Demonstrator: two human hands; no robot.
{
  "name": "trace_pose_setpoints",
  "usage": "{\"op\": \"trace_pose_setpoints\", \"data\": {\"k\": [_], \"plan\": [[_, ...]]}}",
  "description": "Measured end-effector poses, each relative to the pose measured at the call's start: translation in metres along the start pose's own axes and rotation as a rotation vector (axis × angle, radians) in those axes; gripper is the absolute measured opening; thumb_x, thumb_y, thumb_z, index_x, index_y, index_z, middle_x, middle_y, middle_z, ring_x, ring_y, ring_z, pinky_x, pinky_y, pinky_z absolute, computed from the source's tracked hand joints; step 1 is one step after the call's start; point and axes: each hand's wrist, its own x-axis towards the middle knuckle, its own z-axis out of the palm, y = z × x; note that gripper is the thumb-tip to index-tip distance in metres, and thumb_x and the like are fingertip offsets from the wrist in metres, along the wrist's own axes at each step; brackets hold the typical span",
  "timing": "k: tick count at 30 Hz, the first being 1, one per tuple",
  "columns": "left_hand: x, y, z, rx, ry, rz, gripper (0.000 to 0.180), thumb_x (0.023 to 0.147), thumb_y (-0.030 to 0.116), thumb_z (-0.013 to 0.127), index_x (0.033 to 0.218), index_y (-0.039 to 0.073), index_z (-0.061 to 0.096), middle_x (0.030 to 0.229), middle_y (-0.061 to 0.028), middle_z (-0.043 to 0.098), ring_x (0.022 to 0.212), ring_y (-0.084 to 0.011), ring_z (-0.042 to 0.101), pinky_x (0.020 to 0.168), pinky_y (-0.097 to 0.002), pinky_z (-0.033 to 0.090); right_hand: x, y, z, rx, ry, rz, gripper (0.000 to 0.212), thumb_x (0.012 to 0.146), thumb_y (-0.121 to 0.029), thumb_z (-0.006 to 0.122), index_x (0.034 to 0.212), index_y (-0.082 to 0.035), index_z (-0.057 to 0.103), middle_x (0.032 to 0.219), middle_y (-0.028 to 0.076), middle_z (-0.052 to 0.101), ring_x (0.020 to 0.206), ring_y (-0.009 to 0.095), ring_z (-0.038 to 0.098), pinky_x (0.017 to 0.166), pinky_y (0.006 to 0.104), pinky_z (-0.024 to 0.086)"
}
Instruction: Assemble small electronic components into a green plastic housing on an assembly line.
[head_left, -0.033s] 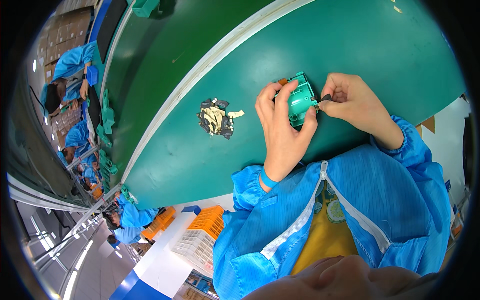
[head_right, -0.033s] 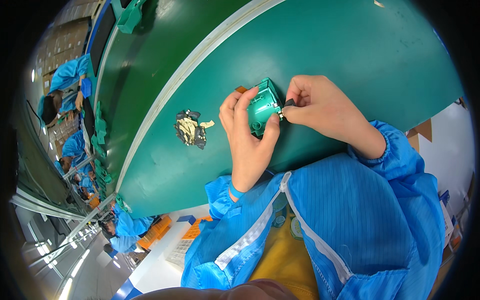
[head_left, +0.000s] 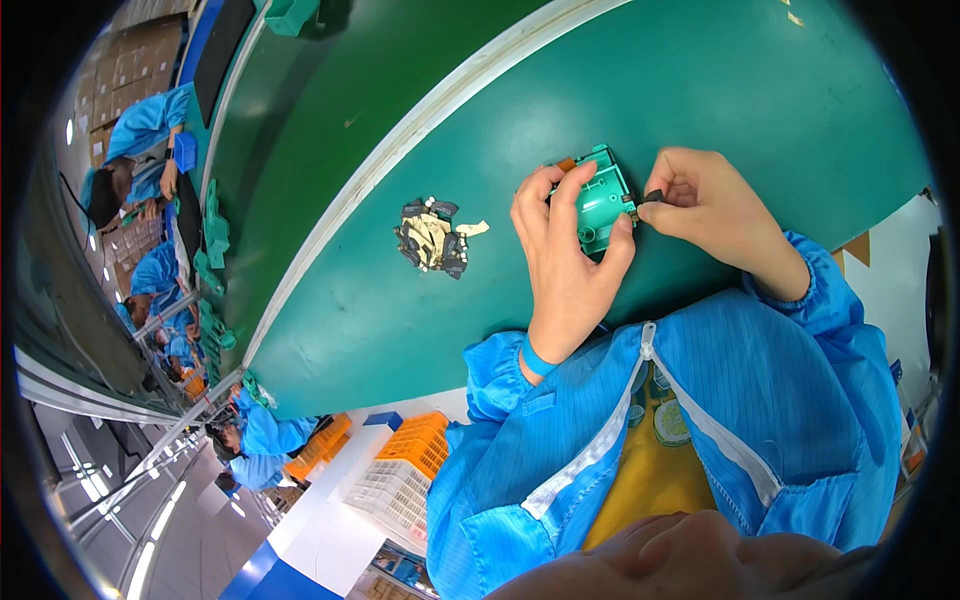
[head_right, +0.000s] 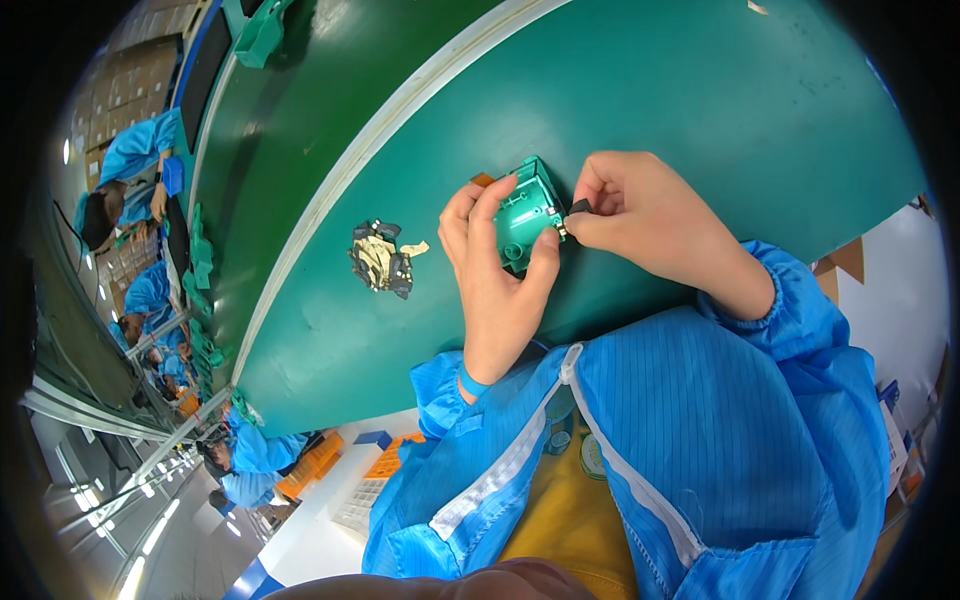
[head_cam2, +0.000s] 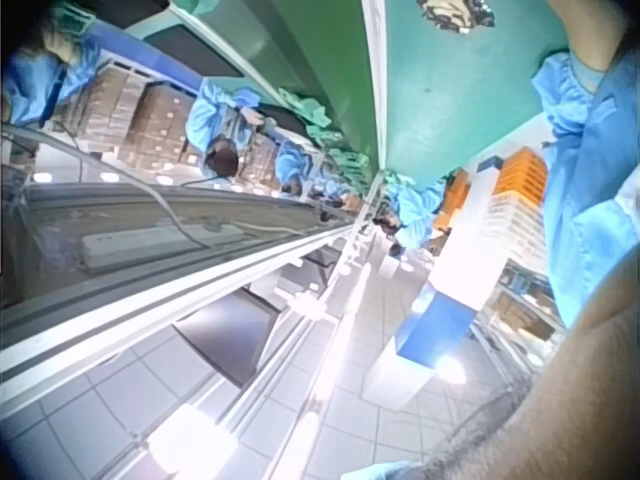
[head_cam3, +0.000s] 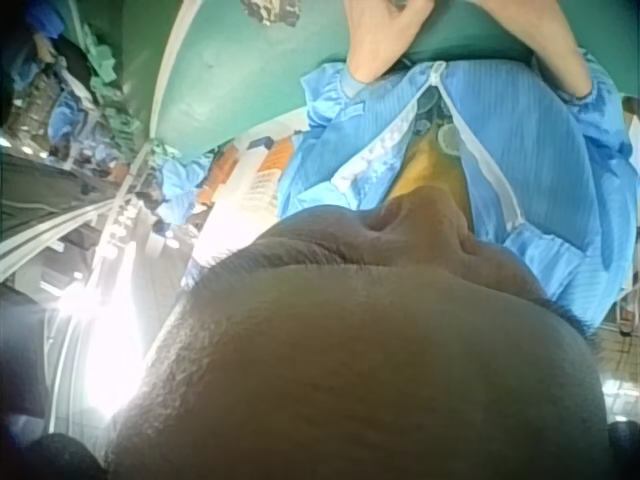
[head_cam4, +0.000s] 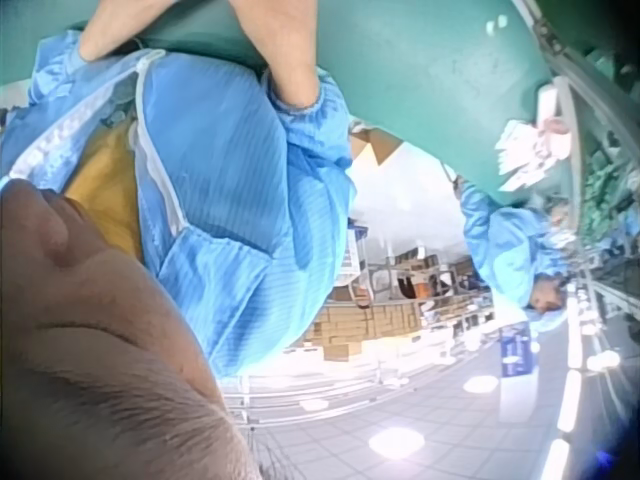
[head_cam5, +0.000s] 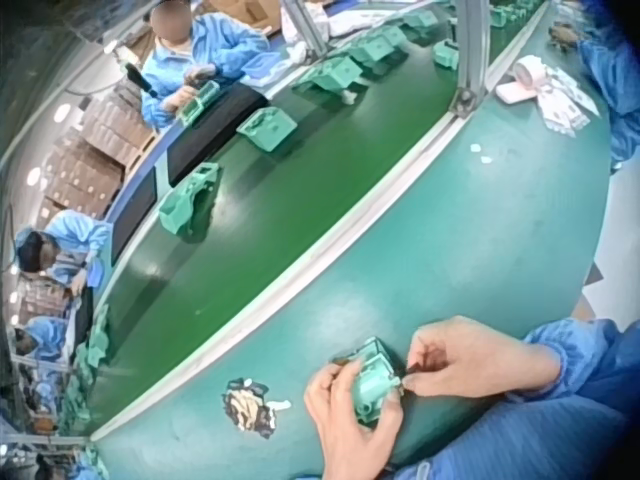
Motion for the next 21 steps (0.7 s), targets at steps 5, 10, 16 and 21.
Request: {"op": "trace_pose_setpoints", "data": {"k": [5, 10, 16, 21], "plan": [[-0.001, -0.002, 0.000, 0.021, 0.000, -0.002, 0.055, 0.082, 0.009, 0.071, 0.134, 0.008, 0.054, 0.133, -0.0188, 0.042, 0.126, -0.0351, 0.040, 0.107, -0.0443, 0.036, -0.017, -0.025, 0.000, -0.311, 0.103, -0.039, 0.030, 0.083, -0.018, 0.078, 0.092, 0.008, 0.064, 0.078, 0.011, 0.067, 0.072, 0.015, 0.063, 0.065, 0.0282, 0.051], [-0.001, -0.003, 0.001, 0.001, -0.003, -0.003, 0.055, 0.082, 0.010, 0.070, 0.134, 0.008, 0.053, 0.133, -0.0192, 0.042, 0.126, -0.0355, 0.040, 0.108, -0.0447, 0.036, -0.014, -0.018, 0.000, -0.287, 0.191, -0.129, 0.027, 0.083, -0.018, 0.078, 0.087, 0.006, 0.065, 0.076, 0.010, 0.067, 0.071, 0.014, 0.062, 0.062, 0.0285, 0.049], [0.000, -0.003, -0.001, 0.030, -0.019, 0.017, 0.058, 0.082, 0.012, 0.074, 0.136, 0.007, 0.052, 0.134, -0.0194, 0.041, 0.127, -0.0361, 0.040, 0.108, -0.0454, 0.036, -0.002, -0.006, -0.006, -0.228, 0.052, -0.049, 0.023, 0.083, -0.015, 0.077, 0.082, 0.005, 0.067, 0.073, 0.010, 0.067, 0.066, 0.015, 0.061, 0.058, 0.0297, 0.047], [0.001, 0.000, -0.005, 0.102, -0.063, 0.044, 0.068, 0.077, 0.016, 0.082, 0.137, 0.008, 0.051, 0.134, -0.0186, 0.041, 0.128, -0.0366, 0.041, 0.107, -0.0453, 0.037, 0.000, -0.002, -0.005, -0.245, 0.068, -0.100, 0.021, 0.083, -0.014, 0.077, 0.080, 0.005, 0.067, 0.073, 0.011, 0.067, 0.065, 0.016, 0.062, 0.059, 0.0302, 0.047]]}}
